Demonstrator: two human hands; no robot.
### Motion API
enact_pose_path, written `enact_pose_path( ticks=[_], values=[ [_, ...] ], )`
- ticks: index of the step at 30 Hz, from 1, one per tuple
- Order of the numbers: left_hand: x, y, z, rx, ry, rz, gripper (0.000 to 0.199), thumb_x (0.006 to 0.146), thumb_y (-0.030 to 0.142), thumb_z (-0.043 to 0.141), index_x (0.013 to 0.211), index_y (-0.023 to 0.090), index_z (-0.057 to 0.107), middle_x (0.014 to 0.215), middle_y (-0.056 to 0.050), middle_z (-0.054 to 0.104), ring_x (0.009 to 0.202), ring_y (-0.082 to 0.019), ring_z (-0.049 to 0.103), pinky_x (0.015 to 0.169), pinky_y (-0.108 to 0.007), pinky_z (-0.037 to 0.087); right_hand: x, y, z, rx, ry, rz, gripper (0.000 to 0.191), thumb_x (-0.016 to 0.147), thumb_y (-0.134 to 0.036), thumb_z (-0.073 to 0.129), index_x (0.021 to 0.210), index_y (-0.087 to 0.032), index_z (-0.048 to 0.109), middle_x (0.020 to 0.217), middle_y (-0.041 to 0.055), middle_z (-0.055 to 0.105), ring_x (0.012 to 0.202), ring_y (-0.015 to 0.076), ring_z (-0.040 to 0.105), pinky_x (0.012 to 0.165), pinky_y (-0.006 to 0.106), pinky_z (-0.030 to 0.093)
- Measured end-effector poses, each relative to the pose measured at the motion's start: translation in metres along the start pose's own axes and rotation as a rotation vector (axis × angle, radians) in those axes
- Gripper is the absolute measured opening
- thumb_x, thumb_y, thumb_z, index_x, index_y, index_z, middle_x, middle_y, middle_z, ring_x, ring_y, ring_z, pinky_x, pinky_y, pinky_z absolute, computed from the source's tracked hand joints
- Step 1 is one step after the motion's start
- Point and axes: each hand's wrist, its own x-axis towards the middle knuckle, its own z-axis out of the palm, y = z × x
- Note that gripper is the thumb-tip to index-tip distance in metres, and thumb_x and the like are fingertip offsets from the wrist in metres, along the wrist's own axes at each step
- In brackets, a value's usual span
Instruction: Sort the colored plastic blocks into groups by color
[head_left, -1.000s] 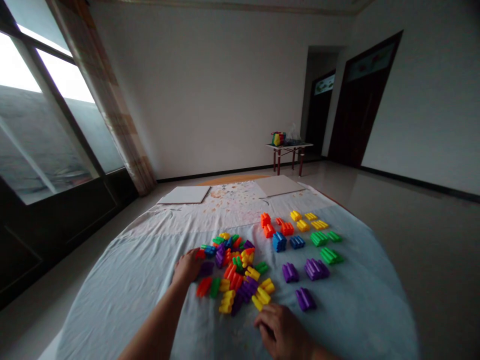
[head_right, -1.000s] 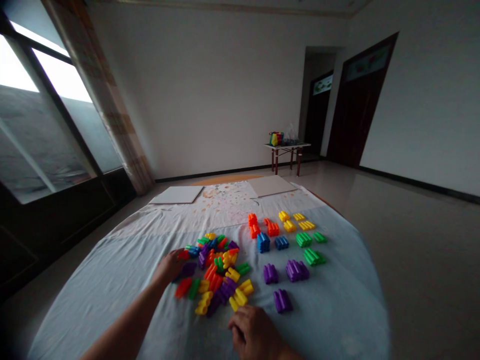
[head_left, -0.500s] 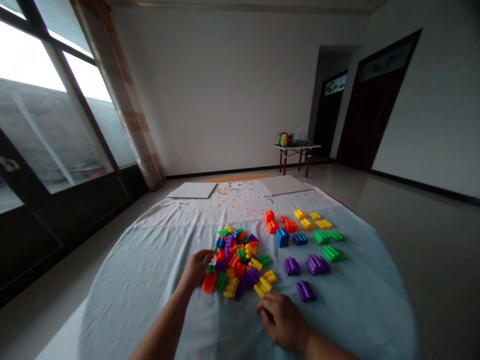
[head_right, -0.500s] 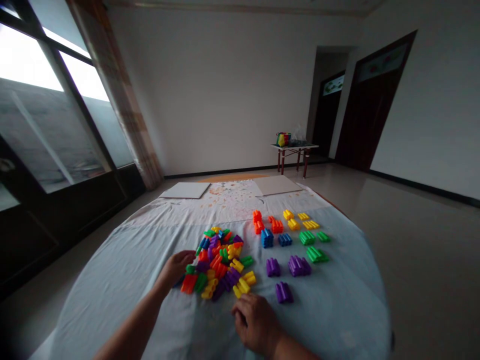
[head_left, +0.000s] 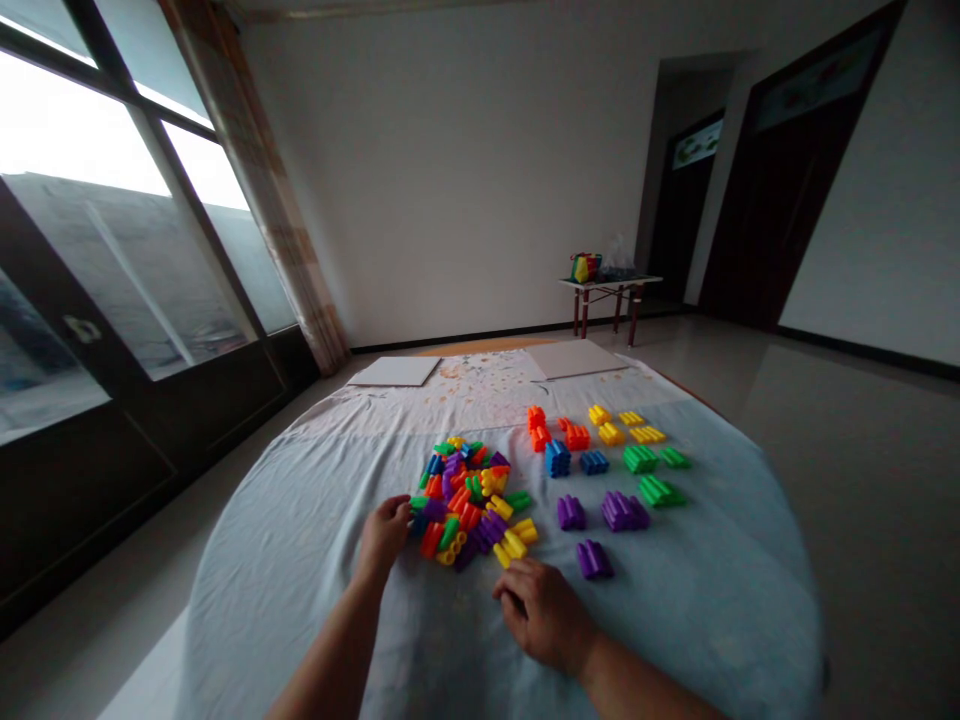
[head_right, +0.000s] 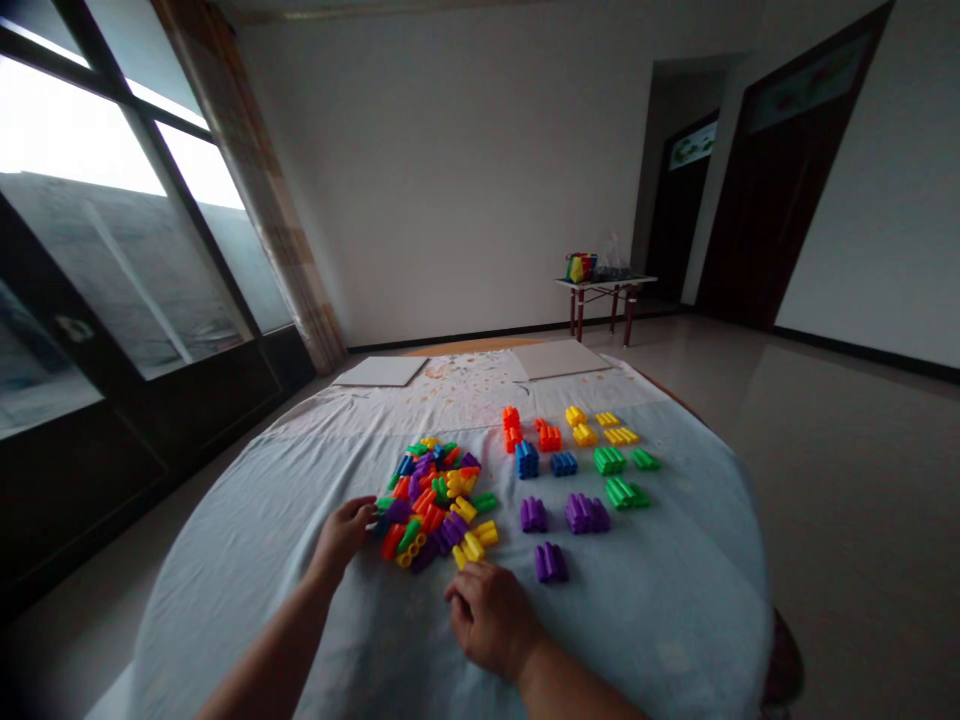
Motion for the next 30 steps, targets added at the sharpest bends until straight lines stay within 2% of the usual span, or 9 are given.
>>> enact_pose_path(
  ticks=[7,11,13,16,19,23,26,30],
  values=[
    [-0.014,-0.007,-0.012,0.007,0.136,-0.017,0.034,0.073,0.036,0.044,0.094,0.019,0.065,0.089,-0.009,0.069,0.084,-0.021,0.063,0.071,-0.03,0.046,-0.002,0.004,0.002,0.006,0.01,-0.021,0.021,0.076,-0.009,0.046,0.085,-0.018,0.063,0.081,0.0035,0.065,0.082,0.0163,0.059,0.078,0.026,0.043],
    [-0.023,-0.014,-0.019,-0.068,0.153,-0.006,0.035,0.069,0.038,0.047,0.092,0.018,0.065,0.086,-0.008,0.069,0.083,-0.022,0.063,0.074,-0.032,0.047,-0.002,0.004,0.002,0.001,0.023,-0.049,0.021,0.077,-0.009,0.045,0.087,-0.018,0.062,0.08,0.0038,0.065,0.081,0.0163,0.059,0.076,0.026,0.044],
    [-0.024,-0.017,-0.022,-0.138,0.148,-0.007,0.038,0.069,0.039,0.045,0.093,0.017,0.063,0.084,-0.008,0.068,0.079,-0.021,0.064,0.071,-0.031,0.048,-0.002,0.003,0.0,0.003,0.046,-0.065,0.021,0.077,-0.009,0.045,0.087,-0.018,0.062,0.08,0.0041,0.064,0.079,0.0161,0.059,0.076,0.026,0.045],
    [-0.025,-0.019,-0.026,-0.242,0.159,-0.023,0.041,0.069,0.041,0.042,0.094,0.014,0.061,0.087,-0.01,0.067,0.077,-0.02,0.064,0.063,-0.029,0.05,-0.003,0.001,-0.002,0.011,0.126,-0.065,0.021,0.079,-0.01,0.044,0.088,-0.018,0.061,0.079,0.0045,0.064,0.078,0.0161,0.059,0.076,0.027,0.046],
    [-0.024,-0.021,-0.027,-0.318,0.168,-0.025,0.042,0.069,0.042,0.041,0.093,0.014,0.06,0.089,-0.01,0.065,0.077,-0.019,0.064,0.062,-0.029,0.05,-0.004,0.001,-0.006,0.013,0.234,-0.039,0.022,0.081,-0.01,0.043,0.092,-0.018,0.06,0.081,0.0051,0.064,0.08,0.0168,0.059,0.076,0.03,0.048],
    [-0.024,-0.024,-0.025,-0.353,0.154,-0.024,0.04,0.068,0.042,0.042,0.092,0.014,0.059,0.086,-0.009,0.065,0.075,-0.019,0.063,0.062,-0.029,0.051,0.003,0.006,-0.012,-0.03,0.323,-0.037,0.034,0.081,-0.008,0.041,0.11,-0.018,0.055,0.104,0.0094,0.06,0.102,0.0195,0.054,0.091,0.037,0.046],
    [-0.023,-0.025,-0.023,-0.334,0.126,-0.015,0.04,0.069,0.041,0.042,0.093,0.014,0.059,0.085,-0.008,0.065,0.075,-0.019,0.063,0.063,-0.029,0.05,0.02,0.014,-0.011,-0.104,0.357,0.024,0.043,0.081,-0.013,0.043,0.124,-0.014,0.046,0.122,0.014,0.051,0.118,0.0225,0.044,0.1,0.042,0.039],
    [-0.022,-0.027,-0.021,-0.241,0.09,0.021,0.04,0.069,0.041,0.042,0.095,0.016,0.061,0.083,-0.008,0.065,0.075,-0.02,0.062,0.064,-0.03,0.048,0.051,0.025,0.0,-0.226,0.295,0.227,0.047,0.083,-0.029,0.05,0.124,-0.007,0.047,0.127,0.0212,0.048,0.121,0.0299,0.042,0.101,0.048,0.036]
  ],
)
